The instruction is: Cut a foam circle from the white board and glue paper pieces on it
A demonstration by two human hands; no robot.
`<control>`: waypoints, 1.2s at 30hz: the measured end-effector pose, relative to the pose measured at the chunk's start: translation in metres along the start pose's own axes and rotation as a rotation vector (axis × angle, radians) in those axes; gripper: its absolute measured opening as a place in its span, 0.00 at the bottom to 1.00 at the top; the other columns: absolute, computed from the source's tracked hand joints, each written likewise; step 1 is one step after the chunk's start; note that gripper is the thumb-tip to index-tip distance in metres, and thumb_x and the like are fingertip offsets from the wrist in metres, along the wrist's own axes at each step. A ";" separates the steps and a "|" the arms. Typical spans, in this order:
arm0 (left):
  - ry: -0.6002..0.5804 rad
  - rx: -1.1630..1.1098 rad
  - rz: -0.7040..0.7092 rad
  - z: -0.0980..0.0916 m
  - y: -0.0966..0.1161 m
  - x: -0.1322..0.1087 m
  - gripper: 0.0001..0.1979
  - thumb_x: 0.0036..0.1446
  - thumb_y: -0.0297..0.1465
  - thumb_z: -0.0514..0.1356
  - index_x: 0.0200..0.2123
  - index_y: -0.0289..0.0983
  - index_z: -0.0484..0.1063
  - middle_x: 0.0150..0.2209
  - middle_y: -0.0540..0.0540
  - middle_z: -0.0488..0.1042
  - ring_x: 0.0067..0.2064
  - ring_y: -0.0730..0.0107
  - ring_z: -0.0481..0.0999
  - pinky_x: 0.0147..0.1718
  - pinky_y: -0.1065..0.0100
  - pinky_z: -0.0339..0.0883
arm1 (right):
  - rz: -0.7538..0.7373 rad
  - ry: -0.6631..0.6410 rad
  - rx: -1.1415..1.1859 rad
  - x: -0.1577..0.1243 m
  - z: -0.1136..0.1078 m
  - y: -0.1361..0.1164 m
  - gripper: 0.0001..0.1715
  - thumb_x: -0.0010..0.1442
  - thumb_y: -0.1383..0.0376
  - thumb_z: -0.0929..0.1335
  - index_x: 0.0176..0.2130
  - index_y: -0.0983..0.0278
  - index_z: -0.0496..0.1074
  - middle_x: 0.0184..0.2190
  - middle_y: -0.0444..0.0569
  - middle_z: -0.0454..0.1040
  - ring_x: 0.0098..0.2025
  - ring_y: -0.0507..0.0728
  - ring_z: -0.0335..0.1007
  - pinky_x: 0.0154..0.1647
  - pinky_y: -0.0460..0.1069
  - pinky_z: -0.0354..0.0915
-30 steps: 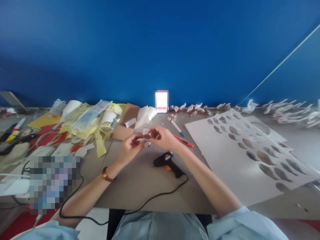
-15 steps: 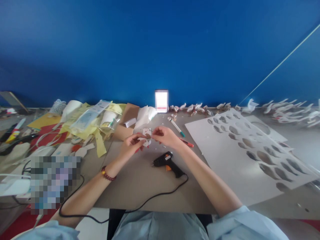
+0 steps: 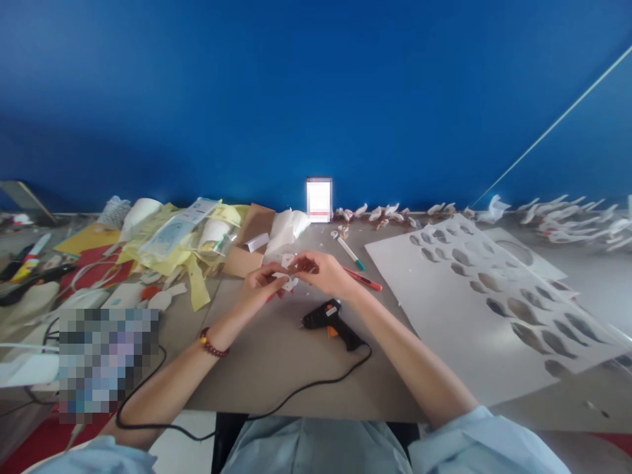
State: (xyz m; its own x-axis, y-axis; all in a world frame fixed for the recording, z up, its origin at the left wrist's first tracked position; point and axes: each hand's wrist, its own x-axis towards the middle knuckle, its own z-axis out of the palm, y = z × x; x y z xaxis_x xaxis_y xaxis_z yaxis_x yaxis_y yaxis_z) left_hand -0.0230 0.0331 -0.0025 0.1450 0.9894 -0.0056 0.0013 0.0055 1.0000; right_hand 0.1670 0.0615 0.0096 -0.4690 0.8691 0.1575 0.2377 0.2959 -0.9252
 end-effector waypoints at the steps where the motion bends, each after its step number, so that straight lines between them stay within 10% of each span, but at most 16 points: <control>1: 0.001 0.001 0.002 0.000 0.000 0.000 0.14 0.45 0.37 0.67 0.33 0.34 0.74 0.24 0.48 0.77 0.20 0.74 0.72 0.21 0.71 0.69 | -0.006 0.001 -0.002 0.000 0.000 0.001 0.12 0.55 0.64 0.69 0.41 0.65 0.72 0.35 0.50 0.77 0.35 0.53 0.72 0.36 0.50 0.68; 12: 0.024 0.115 0.069 -0.002 -0.005 0.001 0.12 0.49 0.36 0.64 0.35 0.34 0.74 0.27 0.47 0.77 0.21 0.74 0.73 0.21 0.72 0.69 | 0.038 0.074 -0.010 0.000 -0.004 -0.005 0.14 0.54 0.59 0.70 0.39 0.64 0.69 0.34 0.47 0.74 0.31 0.51 0.69 0.31 0.47 0.66; 24: 0.149 1.004 1.028 -0.010 -0.014 -0.006 0.08 0.58 0.27 0.57 0.40 0.39 0.73 0.35 0.45 0.77 0.36 0.70 0.78 0.37 0.71 0.71 | 0.042 0.053 -0.158 -0.001 -0.023 -0.012 0.09 0.56 0.60 0.68 0.30 0.64 0.70 0.26 0.43 0.70 0.24 0.50 0.61 0.25 0.46 0.59; 36: 0.206 1.058 1.212 -0.013 -0.021 -0.004 0.09 0.55 0.25 0.60 0.40 0.40 0.74 0.34 0.45 0.77 0.36 0.69 0.78 0.34 0.71 0.71 | -0.215 -0.163 -0.413 -0.015 -0.022 -0.037 0.10 0.53 0.70 0.69 0.38 0.61 0.68 0.35 0.44 0.71 0.34 0.52 0.66 0.35 0.47 0.61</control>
State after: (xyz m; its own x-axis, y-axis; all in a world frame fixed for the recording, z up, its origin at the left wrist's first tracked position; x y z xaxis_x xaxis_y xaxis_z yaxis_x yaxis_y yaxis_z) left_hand -0.0362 0.0313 -0.0233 0.4400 0.3403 0.8310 0.6475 -0.7614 -0.0311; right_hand 0.1835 0.0464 0.0495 -0.6639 0.7071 0.2435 0.4224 0.6232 -0.6582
